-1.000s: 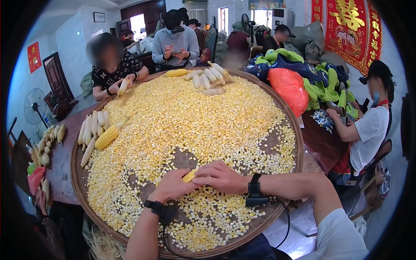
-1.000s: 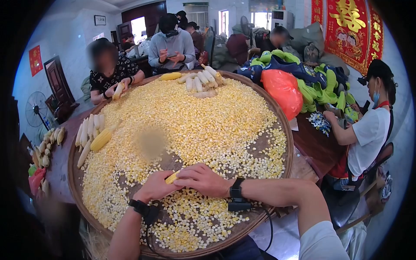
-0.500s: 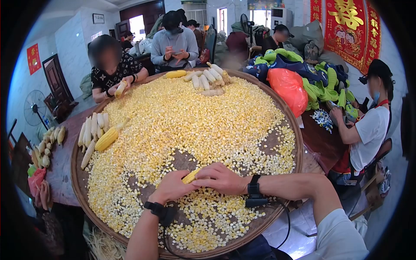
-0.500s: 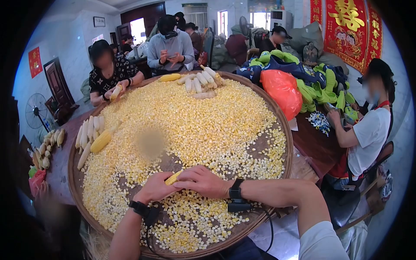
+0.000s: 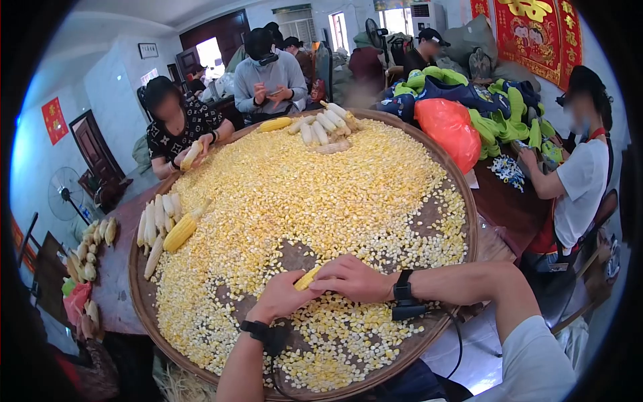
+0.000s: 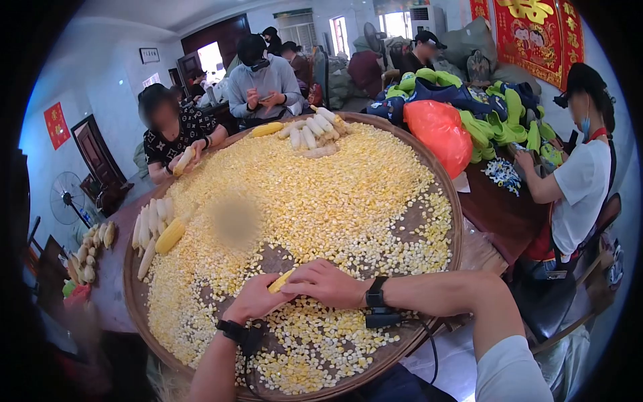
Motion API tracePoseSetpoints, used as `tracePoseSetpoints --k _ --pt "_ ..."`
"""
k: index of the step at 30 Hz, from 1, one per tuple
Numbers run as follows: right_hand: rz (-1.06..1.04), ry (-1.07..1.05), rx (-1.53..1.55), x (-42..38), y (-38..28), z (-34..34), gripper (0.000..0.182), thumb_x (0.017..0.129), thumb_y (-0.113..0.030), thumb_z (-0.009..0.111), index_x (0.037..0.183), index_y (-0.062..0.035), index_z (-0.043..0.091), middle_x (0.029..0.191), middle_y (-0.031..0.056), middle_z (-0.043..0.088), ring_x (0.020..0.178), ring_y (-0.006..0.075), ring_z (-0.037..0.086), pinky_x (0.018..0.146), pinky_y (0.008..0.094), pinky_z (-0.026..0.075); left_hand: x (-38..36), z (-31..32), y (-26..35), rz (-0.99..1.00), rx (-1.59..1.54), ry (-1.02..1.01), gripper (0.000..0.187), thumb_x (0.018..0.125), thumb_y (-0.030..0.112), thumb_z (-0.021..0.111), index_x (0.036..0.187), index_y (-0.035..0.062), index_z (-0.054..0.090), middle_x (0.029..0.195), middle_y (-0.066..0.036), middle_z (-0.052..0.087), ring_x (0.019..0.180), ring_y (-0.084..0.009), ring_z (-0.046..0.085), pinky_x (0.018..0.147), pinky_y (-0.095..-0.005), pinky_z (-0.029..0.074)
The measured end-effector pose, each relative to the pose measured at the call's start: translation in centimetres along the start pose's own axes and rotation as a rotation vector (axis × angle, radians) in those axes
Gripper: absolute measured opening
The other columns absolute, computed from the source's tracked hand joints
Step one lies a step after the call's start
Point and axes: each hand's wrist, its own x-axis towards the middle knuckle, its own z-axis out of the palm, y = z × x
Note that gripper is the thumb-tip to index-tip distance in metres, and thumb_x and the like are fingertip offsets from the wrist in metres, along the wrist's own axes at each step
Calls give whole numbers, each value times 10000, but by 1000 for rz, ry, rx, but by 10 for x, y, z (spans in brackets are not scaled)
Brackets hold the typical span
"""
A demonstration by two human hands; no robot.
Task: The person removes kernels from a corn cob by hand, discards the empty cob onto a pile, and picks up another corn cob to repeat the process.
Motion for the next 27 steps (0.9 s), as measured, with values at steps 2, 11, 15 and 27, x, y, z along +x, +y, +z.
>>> tracePoseSetpoints --k 2,11,15,27 --pt "-6 11 2 0 -1 -1 427 1035 -153 614 1460 -179 651 1368 50 659 1302 258 610 1118 423 434 1 2 -4 12 18 6 611 869 596 813 1188 75 801 980 -196 797 903 -359 773 787 -450 577" --pt "0 57 -10 0 2 3 484 978 -80 667 1453 -171 635 1383 43 657 1311 245 612 1114 421 433 1 1 -2 34 46 23 648 887 638 791 1171 55 799 981 -212 793 920 -384 766 799 -466 572" --pt "-7 80 -17 1 3 5 544 936 -33 673 1462 -166 625 1417 43 650 1323 242 609 1126 426 429 4 4 -11 80 36 46 621 914 629 775 1145 54 802 967 -208 791 905 -379 764 792 -463 570" --pt "-21 94 -8 1 1 4 474 977 -73 671 1442 -166 658 1370 44 657 1295 251 615 1105 423 448 2 4 -8 77 -8 48 563 926 574 796 1142 55 803 957 -193 794 870 -349 764 772 -430 568"
